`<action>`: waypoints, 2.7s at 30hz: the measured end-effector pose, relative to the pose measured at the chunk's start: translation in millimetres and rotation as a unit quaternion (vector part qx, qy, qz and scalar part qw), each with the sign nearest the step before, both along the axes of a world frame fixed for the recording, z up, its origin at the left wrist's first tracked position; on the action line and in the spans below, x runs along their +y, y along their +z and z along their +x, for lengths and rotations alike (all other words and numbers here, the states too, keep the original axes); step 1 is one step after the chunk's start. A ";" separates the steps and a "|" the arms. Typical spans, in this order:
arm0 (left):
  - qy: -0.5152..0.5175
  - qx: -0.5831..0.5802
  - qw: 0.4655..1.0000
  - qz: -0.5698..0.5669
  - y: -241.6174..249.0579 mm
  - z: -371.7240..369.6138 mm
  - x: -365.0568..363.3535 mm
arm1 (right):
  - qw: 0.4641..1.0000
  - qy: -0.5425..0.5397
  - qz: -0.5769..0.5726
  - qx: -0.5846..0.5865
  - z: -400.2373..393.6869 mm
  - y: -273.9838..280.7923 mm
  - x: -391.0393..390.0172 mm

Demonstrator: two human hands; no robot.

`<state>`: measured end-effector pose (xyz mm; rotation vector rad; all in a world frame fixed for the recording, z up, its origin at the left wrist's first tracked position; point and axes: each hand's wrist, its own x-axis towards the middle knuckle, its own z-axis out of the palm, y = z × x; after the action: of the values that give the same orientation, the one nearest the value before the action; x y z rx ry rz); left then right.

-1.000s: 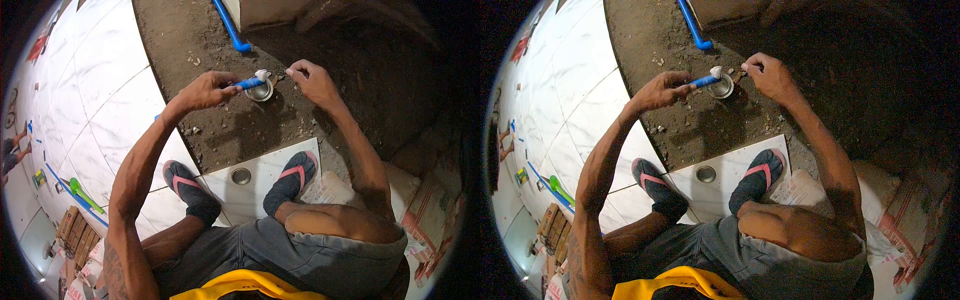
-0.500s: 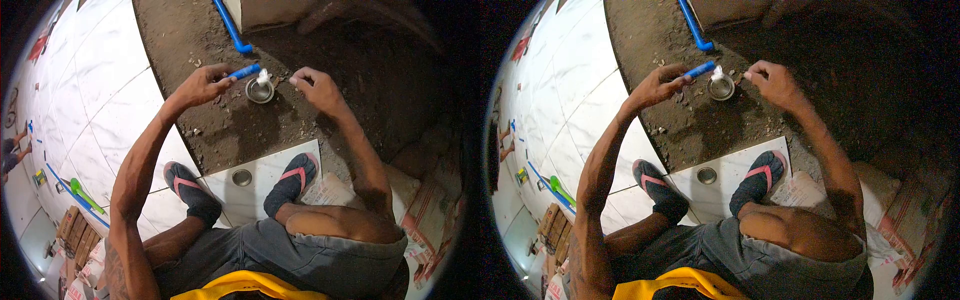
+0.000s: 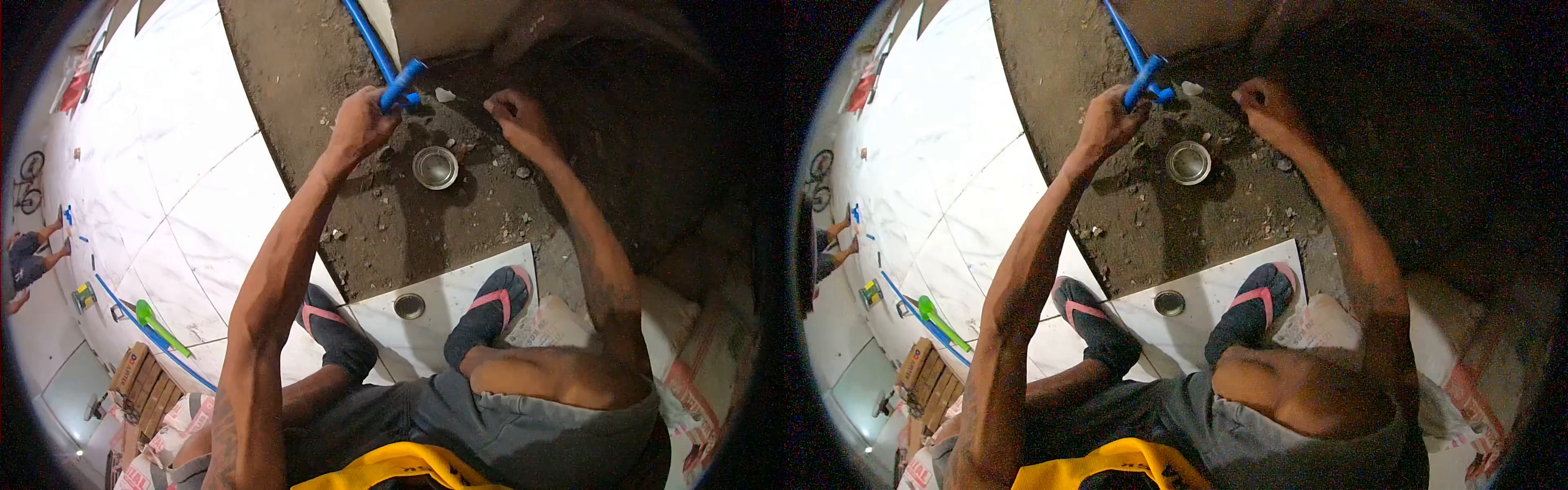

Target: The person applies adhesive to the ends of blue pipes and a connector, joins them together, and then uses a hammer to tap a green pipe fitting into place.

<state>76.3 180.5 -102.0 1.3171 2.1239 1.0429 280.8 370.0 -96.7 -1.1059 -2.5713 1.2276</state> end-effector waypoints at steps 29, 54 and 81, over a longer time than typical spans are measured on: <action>-0.185 0.343 0.907 -0.162 -22.1 -10.1 31.7 | 0.999 -0.036 0.005 0.006 42.8 1.6 18.6; -0.090 0.110 0.983 -0.115 15.2 1.1 4.1 | 0.993 -0.099 0.003 0.071 43.9 -14.5 1.6; -0.080 0.237 0.930 -0.271 8.1 -19.0 -265.8 | 0.995 -0.074 0.041 -0.053 35.6 30.6 -16.2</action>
<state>57.3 -85.2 -93.9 1.5111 2.3400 0.0353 316.4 353.9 -66.1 -1.3499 -2.5337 1.0473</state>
